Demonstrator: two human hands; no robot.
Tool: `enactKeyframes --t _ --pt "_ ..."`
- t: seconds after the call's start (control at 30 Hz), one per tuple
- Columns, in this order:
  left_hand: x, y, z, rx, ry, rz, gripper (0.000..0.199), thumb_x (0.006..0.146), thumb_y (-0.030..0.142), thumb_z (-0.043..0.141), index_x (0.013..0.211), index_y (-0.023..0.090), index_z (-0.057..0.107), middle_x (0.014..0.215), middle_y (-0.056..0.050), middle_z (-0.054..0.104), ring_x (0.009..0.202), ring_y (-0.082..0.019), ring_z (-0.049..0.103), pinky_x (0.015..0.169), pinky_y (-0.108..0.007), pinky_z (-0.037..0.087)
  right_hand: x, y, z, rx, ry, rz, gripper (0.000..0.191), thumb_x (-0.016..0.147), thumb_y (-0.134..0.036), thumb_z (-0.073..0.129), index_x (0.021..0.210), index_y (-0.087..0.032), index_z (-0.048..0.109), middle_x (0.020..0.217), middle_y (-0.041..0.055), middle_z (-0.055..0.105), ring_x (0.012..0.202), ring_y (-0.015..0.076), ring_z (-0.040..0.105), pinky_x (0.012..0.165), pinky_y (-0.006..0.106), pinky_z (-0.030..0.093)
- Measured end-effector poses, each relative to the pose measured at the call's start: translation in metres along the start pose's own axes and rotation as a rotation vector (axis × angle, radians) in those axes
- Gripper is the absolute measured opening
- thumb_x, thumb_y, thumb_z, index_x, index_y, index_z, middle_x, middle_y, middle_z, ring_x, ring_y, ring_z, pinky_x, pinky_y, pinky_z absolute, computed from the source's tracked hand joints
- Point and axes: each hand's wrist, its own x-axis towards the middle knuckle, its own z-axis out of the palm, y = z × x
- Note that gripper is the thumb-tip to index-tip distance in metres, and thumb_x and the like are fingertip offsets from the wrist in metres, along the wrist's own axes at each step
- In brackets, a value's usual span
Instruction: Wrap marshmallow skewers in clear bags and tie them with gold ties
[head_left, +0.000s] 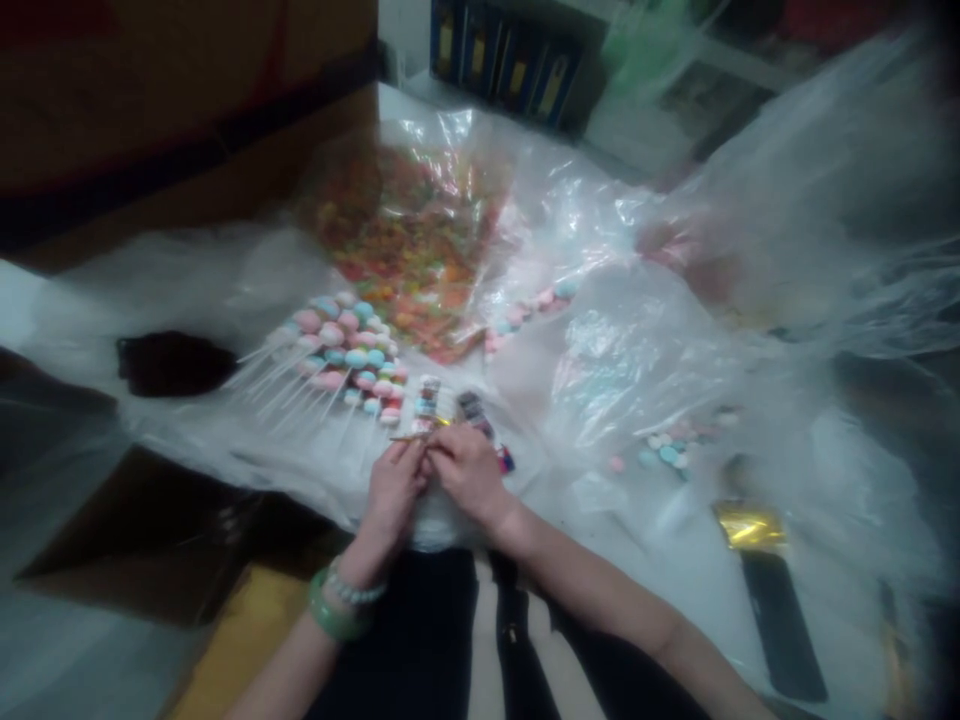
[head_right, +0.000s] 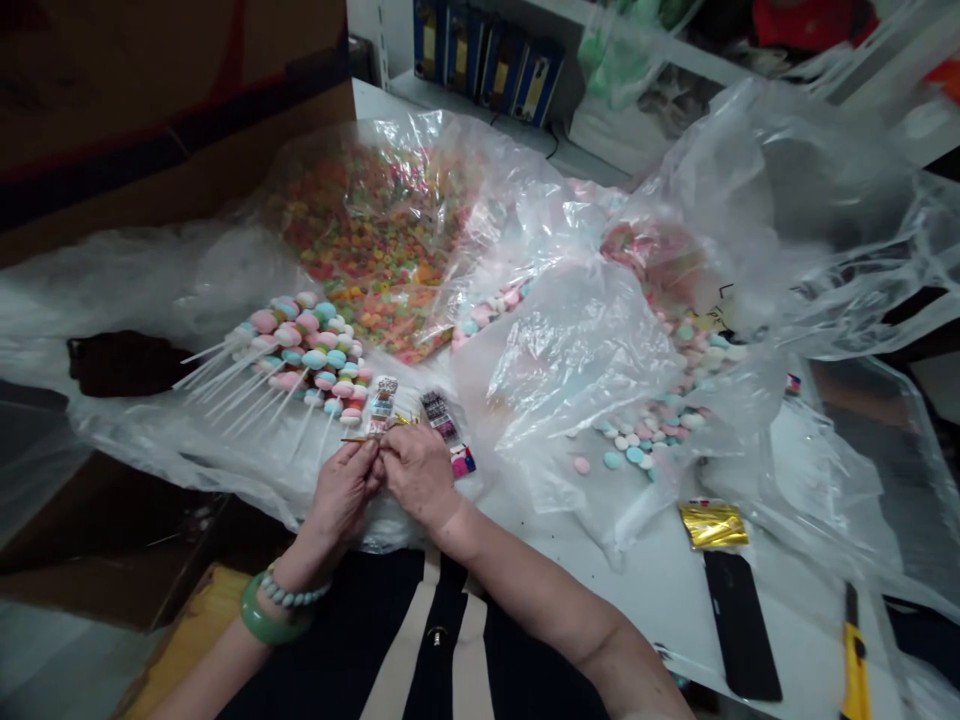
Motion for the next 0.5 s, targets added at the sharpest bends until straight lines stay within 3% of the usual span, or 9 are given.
enactKeyframes --t 0.1,0.2,0.33,0.5 --pt "-0.003 0.008 0.001 -0.022 -0.033 -0.002 0.046 0.059 0.051 0.085 0.069 0.016 0.056 0.048 0.007 0.048 0.040 -0.004 0.034 0.040 -0.017 0.023 0.007 0.003 -0.001 0.529 -0.069 0.305 0.008 0.069 -0.021 0.065 0.064 -0.020 0.059 0.064 -0.0031 0.060 0.066 0.0145 0.053 0.068 0.028 0.041" --pt "-0.006 0.011 0.001 0.012 -0.076 -0.006 0.047 0.061 0.053 0.083 0.068 0.016 0.055 0.047 0.006 0.046 0.040 -0.004 0.033 0.040 -0.017 0.019 0.009 0.004 -0.003 0.883 -0.127 0.516 0.017 0.055 -0.022 0.072 0.064 -0.019 0.058 0.058 -0.0059 0.058 0.057 0.0109 0.049 0.060 0.024 0.039" --pt "-0.005 0.012 0.000 0.115 -0.106 0.007 0.048 0.064 0.057 0.080 0.070 0.016 0.057 0.049 0.005 0.048 0.043 -0.005 0.036 0.041 -0.018 0.020 0.009 0.001 -0.007 1.022 -0.147 0.518 0.026 0.051 -0.020 0.073 0.076 -0.018 0.068 0.067 -0.0030 0.067 0.061 0.0122 0.055 0.061 0.024 0.042" --pt "-0.007 0.022 0.000 0.140 -0.234 -0.009 0.052 0.066 0.061 0.078 0.067 0.016 0.054 0.045 0.008 0.039 0.040 -0.004 0.027 0.041 -0.019 0.015 0.010 0.002 -0.015 1.048 -0.210 0.400 0.020 0.051 -0.017 0.072 0.071 -0.017 0.067 0.064 -0.0022 0.063 0.061 0.0122 0.053 0.059 0.023 0.041"
